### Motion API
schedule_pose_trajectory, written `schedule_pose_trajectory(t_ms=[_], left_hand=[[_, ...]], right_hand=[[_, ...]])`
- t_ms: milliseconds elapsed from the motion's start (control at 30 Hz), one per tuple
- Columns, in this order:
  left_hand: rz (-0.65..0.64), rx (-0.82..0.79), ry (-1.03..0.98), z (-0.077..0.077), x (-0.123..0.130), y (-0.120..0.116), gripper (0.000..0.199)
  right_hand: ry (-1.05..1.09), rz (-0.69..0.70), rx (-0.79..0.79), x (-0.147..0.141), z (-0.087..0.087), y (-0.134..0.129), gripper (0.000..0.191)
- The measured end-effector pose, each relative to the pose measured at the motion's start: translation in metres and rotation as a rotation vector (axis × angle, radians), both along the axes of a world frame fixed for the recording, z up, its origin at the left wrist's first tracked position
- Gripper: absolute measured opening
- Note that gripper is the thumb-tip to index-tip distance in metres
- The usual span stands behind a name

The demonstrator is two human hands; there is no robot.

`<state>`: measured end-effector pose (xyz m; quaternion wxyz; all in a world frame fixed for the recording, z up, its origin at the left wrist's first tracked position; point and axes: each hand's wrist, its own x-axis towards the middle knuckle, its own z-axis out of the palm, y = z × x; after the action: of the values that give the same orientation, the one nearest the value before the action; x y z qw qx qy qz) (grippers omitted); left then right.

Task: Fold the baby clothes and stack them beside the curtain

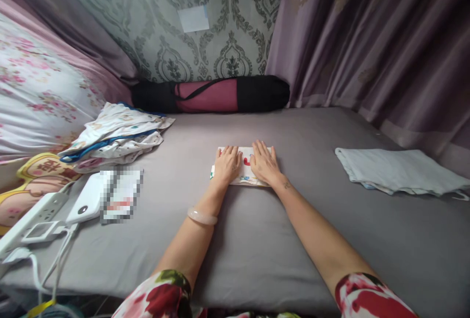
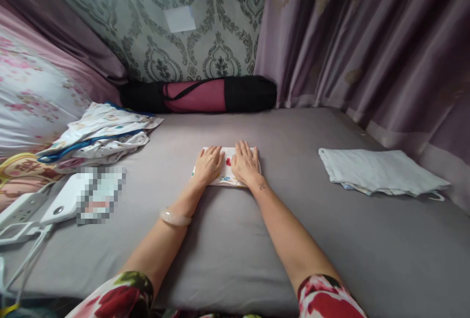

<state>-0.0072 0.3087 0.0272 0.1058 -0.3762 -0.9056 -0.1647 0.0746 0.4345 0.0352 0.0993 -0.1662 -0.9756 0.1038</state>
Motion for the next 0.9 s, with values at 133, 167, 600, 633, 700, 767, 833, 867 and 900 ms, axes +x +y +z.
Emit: schedule_pose_trajectory(t_ms=[133,167,600,633,700,767,833,867,900], left_hand=[[0.072,-0.049,-0.065,-0.007,-0.004,-0.001,0.053],[0.088,-0.081,-0.104,-0.01,-0.006,-0.001,0.055],[0.135,-0.101,-0.197,-0.001,-0.004,-0.006,0.059],[0.154,-0.075,-0.173,0.0,-0.005,-0.008,0.058],[0.179,-0.039,-0.159,0.0,-0.008,-0.012,0.059],[0.174,-0.043,-0.229,-0.002,-0.011,-0.014,0.059],[0.154,-0.044,-0.329,-0.005,-0.013,-0.015,0.06],[0.151,-0.023,-0.367,-0.007,-0.014,-0.015,0.059],[0.154,0.019,-0.389,-0.008,-0.015,-0.015,0.056]], right_hand=[[-0.053,-0.029,-0.001,0.001,-0.006,0.007,0.06],[-0.08,-0.029,-0.012,0.001,-0.008,0.007,0.06],[-0.147,-0.059,-0.039,0.002,-0.006,0.01,0.061],[-0.133,-0.077,-0.025,0.003,-0.005,0.012,0.061],[-0.108,-0.117,0.002,0.004,-0.006,0.015,0.062],[-0.123,-0.142,0.0,0.005,-0.008,0.019,0.062],[-0.165,-0.147,-0.018,0.005,-0.012,0.022,0.063],[-0.179,-0.147,-0.024,0.005,-0.014,0.023,0.063],[-0.182,-0.146,-0.024,0.005,-0.016,0.024,0.063]])
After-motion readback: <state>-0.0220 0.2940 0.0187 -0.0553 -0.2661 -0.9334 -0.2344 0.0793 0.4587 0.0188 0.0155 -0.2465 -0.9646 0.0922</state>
